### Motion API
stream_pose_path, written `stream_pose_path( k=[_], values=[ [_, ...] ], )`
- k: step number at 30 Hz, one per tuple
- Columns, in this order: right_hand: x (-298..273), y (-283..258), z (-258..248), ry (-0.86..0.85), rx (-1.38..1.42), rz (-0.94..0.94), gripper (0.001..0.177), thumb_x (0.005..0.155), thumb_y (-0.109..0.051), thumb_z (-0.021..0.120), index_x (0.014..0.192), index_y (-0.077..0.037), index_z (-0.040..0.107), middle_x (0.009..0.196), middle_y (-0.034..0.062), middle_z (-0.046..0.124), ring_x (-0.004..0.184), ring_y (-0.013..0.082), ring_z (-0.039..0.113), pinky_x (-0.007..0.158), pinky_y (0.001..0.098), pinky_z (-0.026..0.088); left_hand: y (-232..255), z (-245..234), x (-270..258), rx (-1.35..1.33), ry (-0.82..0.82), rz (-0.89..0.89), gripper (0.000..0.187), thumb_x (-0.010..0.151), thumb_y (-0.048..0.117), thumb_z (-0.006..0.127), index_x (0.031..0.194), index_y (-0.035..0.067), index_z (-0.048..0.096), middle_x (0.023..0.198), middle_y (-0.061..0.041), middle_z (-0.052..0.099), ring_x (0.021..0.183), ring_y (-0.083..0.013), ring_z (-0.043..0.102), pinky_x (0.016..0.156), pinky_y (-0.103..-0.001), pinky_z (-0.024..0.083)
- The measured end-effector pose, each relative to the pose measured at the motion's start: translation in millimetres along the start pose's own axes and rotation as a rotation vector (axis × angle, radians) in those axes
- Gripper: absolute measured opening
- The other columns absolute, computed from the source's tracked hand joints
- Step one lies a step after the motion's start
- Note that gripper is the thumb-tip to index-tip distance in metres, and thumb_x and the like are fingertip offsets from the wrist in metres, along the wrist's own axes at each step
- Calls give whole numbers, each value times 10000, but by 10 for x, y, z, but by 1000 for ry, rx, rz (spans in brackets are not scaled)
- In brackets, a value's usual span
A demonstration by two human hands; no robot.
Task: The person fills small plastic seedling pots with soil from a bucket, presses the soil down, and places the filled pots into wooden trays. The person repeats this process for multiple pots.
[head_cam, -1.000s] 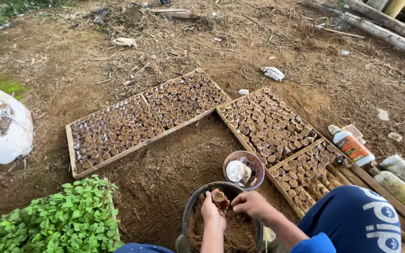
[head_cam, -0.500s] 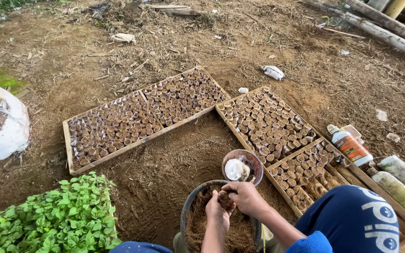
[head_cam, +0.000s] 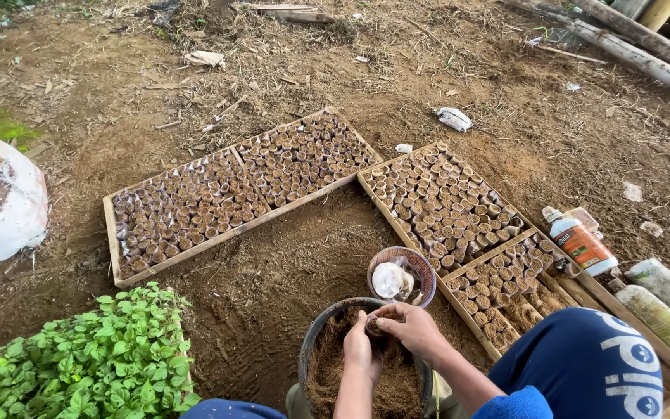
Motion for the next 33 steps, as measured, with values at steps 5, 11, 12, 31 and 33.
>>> stream_pose_path(
  k=[5,11,12,31,33],
  values=[
    [-47,21,7,20,19,-36,167,911,-80,710,1058,-69,791,991,95,810,855,148,755,822,260,646,-99,-100,151,18,-15,7,502,1109,300,376,1198,-76,697,1132,-248,679,986,-304,651,877,-408,563],
    [16,113,39,-10,178,11,184,924,-70,700,1083,-25,782,958,119,771,838,164,704,806,274,607,-115,-118,156,-1,9,20,471,1110,280,391,1175,-97,664,1093,-242,664,944,-291,640,853,-406,566],
    [-8,80,34,-16,145,-5,205,897,-54,727,1095,-26,770,1032,144,804,895,191,761,847,286,660,-129,-124,192,-9,-7,31,464,1111,281,400,1155,-105,653,1075,-225,655,929,-274,636,844,-392,571],
    [10,107,-54,-94,18,-99,557,810,-238,812,1322,-82,657,1185,90,776,1134,200,744,1057,340,587,-78,-207,266,100,-34,-30,467,1106,311,395,1069,-32,710,950,-195,705,824,-261,655,763,-389,550],
    [-27,64,-156,-113,-361,-286,865,685,-171,844,1479,-177,502,1273,52,721,1103,183,720,1008,289,576,-30,-147,151,65,-4,-88,446,1102,277,417,1178,-46,714,1080,-238,691,816,-234,606,692,-333,536]
  ],
)
Point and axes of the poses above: each hand's wrist, its own x-axis towards the middle knuckle, its own z-axis out of the palm, y = z × x, the point moved 2 cm from there along x, towards the middle knuckle
